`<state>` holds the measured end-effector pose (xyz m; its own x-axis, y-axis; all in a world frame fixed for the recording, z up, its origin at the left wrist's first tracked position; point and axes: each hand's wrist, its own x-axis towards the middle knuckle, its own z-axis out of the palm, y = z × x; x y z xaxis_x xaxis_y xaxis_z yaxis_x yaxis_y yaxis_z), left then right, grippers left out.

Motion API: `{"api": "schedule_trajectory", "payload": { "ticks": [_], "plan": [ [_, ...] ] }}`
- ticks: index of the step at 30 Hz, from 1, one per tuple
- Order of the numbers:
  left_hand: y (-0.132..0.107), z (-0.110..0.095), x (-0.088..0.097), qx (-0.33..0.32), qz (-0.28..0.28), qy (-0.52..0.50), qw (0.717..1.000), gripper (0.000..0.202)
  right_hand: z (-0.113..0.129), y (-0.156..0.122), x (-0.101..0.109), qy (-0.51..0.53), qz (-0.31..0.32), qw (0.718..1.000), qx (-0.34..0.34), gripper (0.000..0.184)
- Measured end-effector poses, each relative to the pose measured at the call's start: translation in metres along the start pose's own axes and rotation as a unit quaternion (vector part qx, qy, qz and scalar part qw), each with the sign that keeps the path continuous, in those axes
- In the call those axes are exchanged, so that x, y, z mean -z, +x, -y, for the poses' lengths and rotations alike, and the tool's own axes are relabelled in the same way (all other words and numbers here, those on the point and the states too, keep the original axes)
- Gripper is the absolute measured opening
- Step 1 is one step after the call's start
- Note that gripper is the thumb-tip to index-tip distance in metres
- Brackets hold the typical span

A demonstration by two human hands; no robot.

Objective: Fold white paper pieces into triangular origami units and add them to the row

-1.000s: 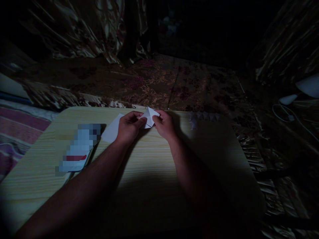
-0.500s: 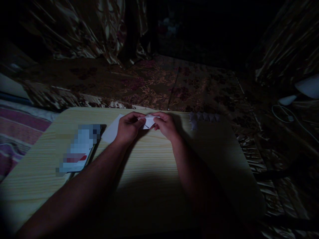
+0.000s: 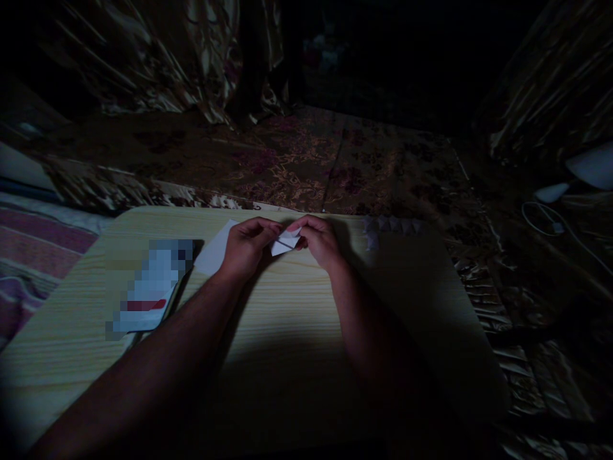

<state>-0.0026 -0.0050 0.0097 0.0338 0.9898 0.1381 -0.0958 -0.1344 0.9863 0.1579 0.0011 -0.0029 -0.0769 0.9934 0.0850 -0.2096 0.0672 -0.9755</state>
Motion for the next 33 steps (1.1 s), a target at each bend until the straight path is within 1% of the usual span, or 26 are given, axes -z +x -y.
{"api": "schedule_trajectory", "payload": {
  "ticks": [5, 8, 12, 15, 18, 33],
  "plan": [
    [-0.001, -0.001, -0.001, 0.021, 0.007, -0.013, 1.0, 0.021, 0.004, -0.003, 0.002, -0.007, 0.02, 1.0, 0.002, 0.019],
    [-0.001, -0.002, -0.002, 0.021, -0.01, -0.013, 1.0, 0.022, 0.008, -0.004, -0.001, -0.015, 0.015, 1.0, -0.003, 0.022],
    [0.001, -0.001, -0.003, 0.019, -0.042, -0.007, 0.999, 0.024, 0.01, -0.003, -0.005, -0.042, 0.005, 0.999, -0.007, 0.034],
    [0.001, 0.0, -0.003, 0.009, -0.059, 0.001, 0.998, 0.023, 0.008, -0.002, -0.006, -0.062, 0.013, 0.998, -0.008, 0.028],
    [0.001, 0.001, -0.003, 0.013, -0.061, 0.008, 0.998, 0.023, 0.005, -0.001, -0.006, -0.079, 0.008, 0.997, -0.004, 0.023],
    [0.002, 0.003, -0.002, 0.014, -0.056, -0.002, 0.998, 0.024, 0.005, -0.001, -0.007, -0.099, -0.008, 0.995, -0.004, 0.024]
  ]
}}
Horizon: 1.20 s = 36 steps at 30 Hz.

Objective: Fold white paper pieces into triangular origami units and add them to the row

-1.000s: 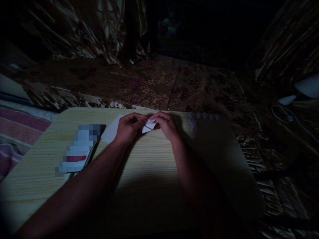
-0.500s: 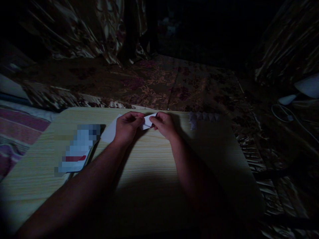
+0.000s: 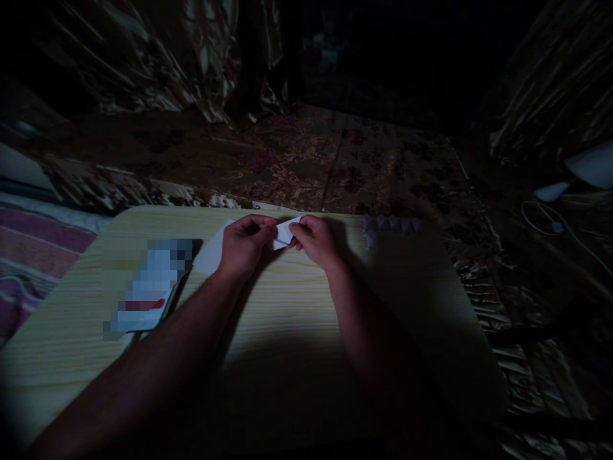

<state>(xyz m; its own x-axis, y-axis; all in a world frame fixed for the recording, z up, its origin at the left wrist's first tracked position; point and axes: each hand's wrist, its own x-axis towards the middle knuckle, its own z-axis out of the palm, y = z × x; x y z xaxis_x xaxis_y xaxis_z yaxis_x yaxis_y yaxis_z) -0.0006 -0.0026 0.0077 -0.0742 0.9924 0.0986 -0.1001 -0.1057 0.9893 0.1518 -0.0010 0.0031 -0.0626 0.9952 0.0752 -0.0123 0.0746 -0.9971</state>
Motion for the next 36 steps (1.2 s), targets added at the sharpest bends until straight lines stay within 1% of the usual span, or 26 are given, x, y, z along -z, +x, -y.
{"api": "schedule_trajectory", "payload": {
  "ticks": [3, 5, 9, 13, 18, 26, 30, 36],
  "plan": [
    [-0.0004, -0.0002, -0.0001, 0.01, 0.018, 0.004, 1.0, 0.024, -0.0019, 0.0001, 0.0004, -0.004, 0.005, 1.0, 0.002, 0.024],
    [-0.001, -0.0006, 0.0001, 0.01, 0.036, 0.028, 0.999, 0.024, -0.0026, -0.0001, 0.0006, -0.012, 0.009, 1.0, 0.006, 0.025],
    [-0.0016, -0.0005, 0.0014, -0.01, 0.056, 0.075, 0.996, 0.022, -0.002, -0.001, 0.0005, -0.021, 0.011, 1.0, 0.016, 0.024],
    [-0.0014, -0.0001, 0.0015, -0.005, 0.058, 0.075, 0.996, 0.02, -0.0007, -0.0016, 0.0002, -0.019, 0.012, 1.0, 0.019, 0.025],
    [-0.0026, -0.0009, -0.0012, 0.004, 0.059, 0.065, 0.996, 0.02, 0.0023, -0.0023, -0.0014, -0.02, -0.007, 1.0, 0.017, 0.026],
    [-0.004, 0.0007, -0.0006, -0.001, 0.093, 0.082, 0.992, 0.026, 0.003, -0.0024, -0.0019, -0.012, -0.019, 0.999, 0.037, 0.02],
    [-0.003, 0.0016, 0.0003, 0.008, 0.089, 0.071, 0.993, 0.025, 0.0015, -0.0026, -0.0012, -0.011, -0.024, 0.999, 0.047, 0.019],
    [-0.0012, 0.0002, 0.0009, 0.028, 0.083, 0.055, 0.995, 0.022, 0.0007, -0.0012, 0.0015, 0.023, -0.056, 0.998, 0.029, 0.016]
  ]
}}
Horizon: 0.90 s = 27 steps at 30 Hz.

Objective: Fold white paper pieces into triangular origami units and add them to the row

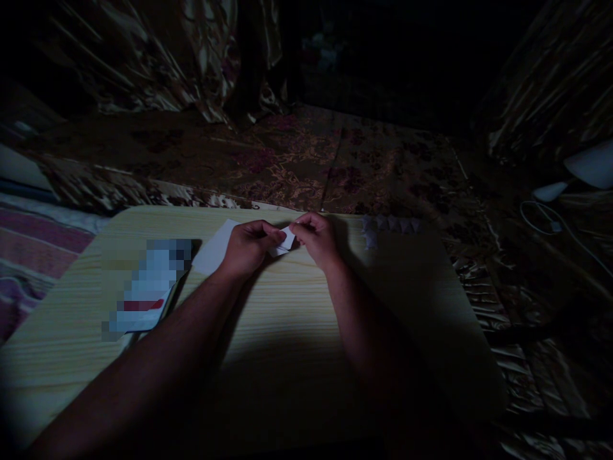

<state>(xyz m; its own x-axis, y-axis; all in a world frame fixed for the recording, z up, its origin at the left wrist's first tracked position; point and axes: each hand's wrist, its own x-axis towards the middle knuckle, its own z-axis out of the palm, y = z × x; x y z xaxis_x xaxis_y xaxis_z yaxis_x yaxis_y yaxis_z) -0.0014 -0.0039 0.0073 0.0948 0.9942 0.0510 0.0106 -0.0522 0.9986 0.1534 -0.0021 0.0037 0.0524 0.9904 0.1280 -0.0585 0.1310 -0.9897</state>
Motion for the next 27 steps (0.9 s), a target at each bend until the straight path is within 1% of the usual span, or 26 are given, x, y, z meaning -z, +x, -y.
{"api": "schedule_trajectory", "payload": {
  "ticks": [5, 8, 14, 21, 24, 27],
  "plan": [
    [0.0004, -0.0006, 0.001, 0.002, -0.011, 0.003, 1.0, 0.02, -0.0039, 0.0045, 0.0035, 0.08, -0.02, 0.996, 0.02, 0.014],
    [0.0, -0.0013, 0.0007, -0.001, -0.015, 0.015, 1.0, 0.022, -0.0057, 0.0056, 0.0037, 0.103, -0.024, 0.994, 0.026, 0.014],
    [-0.0007, -0.0028, 0.0, -0.007, -0.011, 0.016, 1.0, 0.021, -0.0071, 0.0049, 0.002, 0.087, -0.012, 0.996, 0.023, 0.016],
    [0.001, 0.0023, 0.0019, -0.036, -0.002, 0.029, 0.999, 0.016, -0.0068, 0.0056, 0.0026, 0.064, -0.034, 0.997, 0.023, 0.02],
    [0.001, 0.0031, 0.0018, -0.033, -0.009, 0.027, 0.999, 0.016, -0.0058, 0.0057, 0.0012, 0.067, -0.042, 0.997, 0.021, 0.021],
    [0.001, 0.0026, 0.001, -0.034, -0.027, 0.02, 0.999, 0.017, -0.0046, 0.0054, -0.0003, 0.069, -0.05, 0.996, 0.016, 0.022]
  ]
}}
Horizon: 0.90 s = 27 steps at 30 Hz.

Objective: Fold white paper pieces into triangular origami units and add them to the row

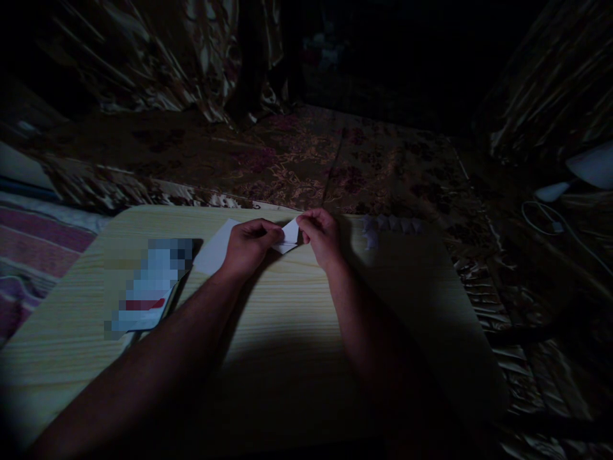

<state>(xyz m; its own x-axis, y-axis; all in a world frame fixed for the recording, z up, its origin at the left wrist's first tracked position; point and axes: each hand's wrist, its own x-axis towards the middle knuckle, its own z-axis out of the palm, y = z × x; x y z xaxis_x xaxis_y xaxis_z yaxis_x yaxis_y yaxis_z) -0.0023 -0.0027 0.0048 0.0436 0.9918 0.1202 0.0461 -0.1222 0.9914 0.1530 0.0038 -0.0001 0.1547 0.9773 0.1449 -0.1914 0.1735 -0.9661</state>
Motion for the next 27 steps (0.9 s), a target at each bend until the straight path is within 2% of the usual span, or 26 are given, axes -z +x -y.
{"api": "schedule_trajectory", "payload": {
  "ticks": [8, 15, 27],
  "plan": [
    [0.0005, -0.0007, -0.0033, -0.017, -0.049, 0.028, 0.998, 0.015, 0.0031, -0.0032, -0.0016, -0.049, 0.021, 0.998, -0.021, 0.02],
    [-0.0002, -0.0021, -0.0054, -0.038, -0.059, 0.042, 0.997, 0.011, 0.0016, -0.0012, -0.0025, -0.071, 0.0, 0.997, -0.001, 0.024],
    [-0.0012, -0.0014, -0.0056, -0.046, -0.063, 0.037, 0.996, 0.012, 0.0019, -0.0041, -0.0023, -0.125, 0.032, 0.992, 0.004, 0.018]
  ]
}}
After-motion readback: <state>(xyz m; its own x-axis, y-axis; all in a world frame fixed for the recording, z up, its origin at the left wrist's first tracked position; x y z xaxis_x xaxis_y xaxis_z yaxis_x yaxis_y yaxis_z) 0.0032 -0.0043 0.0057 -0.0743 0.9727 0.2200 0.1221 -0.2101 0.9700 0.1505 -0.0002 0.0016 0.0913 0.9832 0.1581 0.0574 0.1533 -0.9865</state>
